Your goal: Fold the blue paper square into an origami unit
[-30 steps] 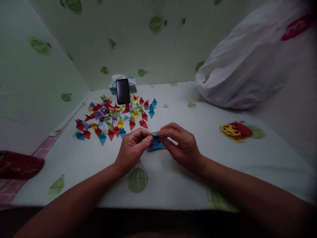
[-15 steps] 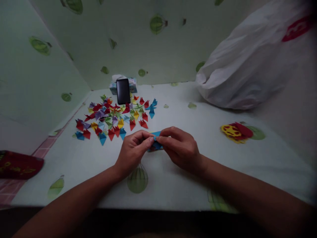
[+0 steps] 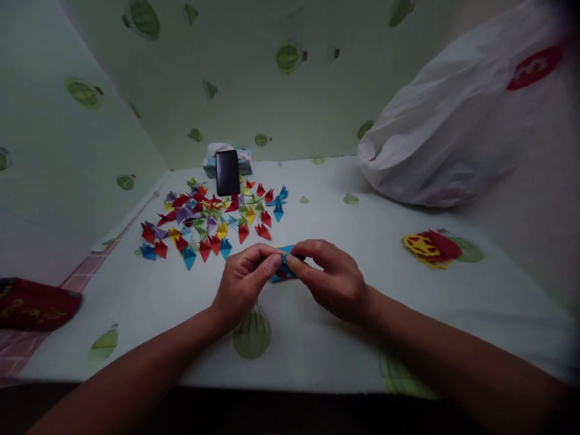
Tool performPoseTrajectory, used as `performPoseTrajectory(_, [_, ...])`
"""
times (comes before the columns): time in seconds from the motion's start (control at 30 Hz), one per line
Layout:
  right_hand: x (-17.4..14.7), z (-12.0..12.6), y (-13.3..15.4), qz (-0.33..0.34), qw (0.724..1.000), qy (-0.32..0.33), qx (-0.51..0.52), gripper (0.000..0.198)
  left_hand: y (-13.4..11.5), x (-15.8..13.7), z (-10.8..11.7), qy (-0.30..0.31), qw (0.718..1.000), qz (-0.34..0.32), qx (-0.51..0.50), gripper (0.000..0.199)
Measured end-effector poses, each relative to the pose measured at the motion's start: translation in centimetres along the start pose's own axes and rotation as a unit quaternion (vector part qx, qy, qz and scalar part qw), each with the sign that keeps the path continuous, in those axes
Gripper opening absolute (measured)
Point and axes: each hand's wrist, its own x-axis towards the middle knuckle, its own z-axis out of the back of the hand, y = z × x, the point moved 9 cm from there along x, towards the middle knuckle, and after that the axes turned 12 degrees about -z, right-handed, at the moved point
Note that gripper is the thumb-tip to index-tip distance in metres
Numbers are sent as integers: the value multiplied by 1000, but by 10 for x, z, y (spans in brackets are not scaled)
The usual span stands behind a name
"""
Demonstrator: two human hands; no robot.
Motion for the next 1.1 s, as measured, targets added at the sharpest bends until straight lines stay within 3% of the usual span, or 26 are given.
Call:
performPoseTrajectory(0.13, [0, -6, -13, -74, 995, 39, 58, 11, -5, 2, -1, -15, 1000, -8, 5, 11])
performPoseTrajectory(0.23, [-1, -6, -15, -89, 991, 39, 97, 12, -11, 3, 0, -16, 999, -28, 36, 7])
performPoseTrajectory(0.33, [-1, -4, -15, -93, 989, 26, 107, 17, -16, 4, 2, -4, 995, -63, 83, 6])
performPoseTrajectory(0.57, [-3, -15, -39, -217, 961, 81, 152, 8, -23, 5, 3, 25, 968, -156, 194, 7])
performPoseTrajectory(0.7, [-4, -18, -43, -236, 957, 86, 146, 5, -18, 6, 5, 23, 971, -142, 193, 8])
performPoseTrajectory(1.1, [-1, -17, -39, -209, 966, 80, 131, 7, -9, 6, 8, 24, 983, -76, 164, 9])
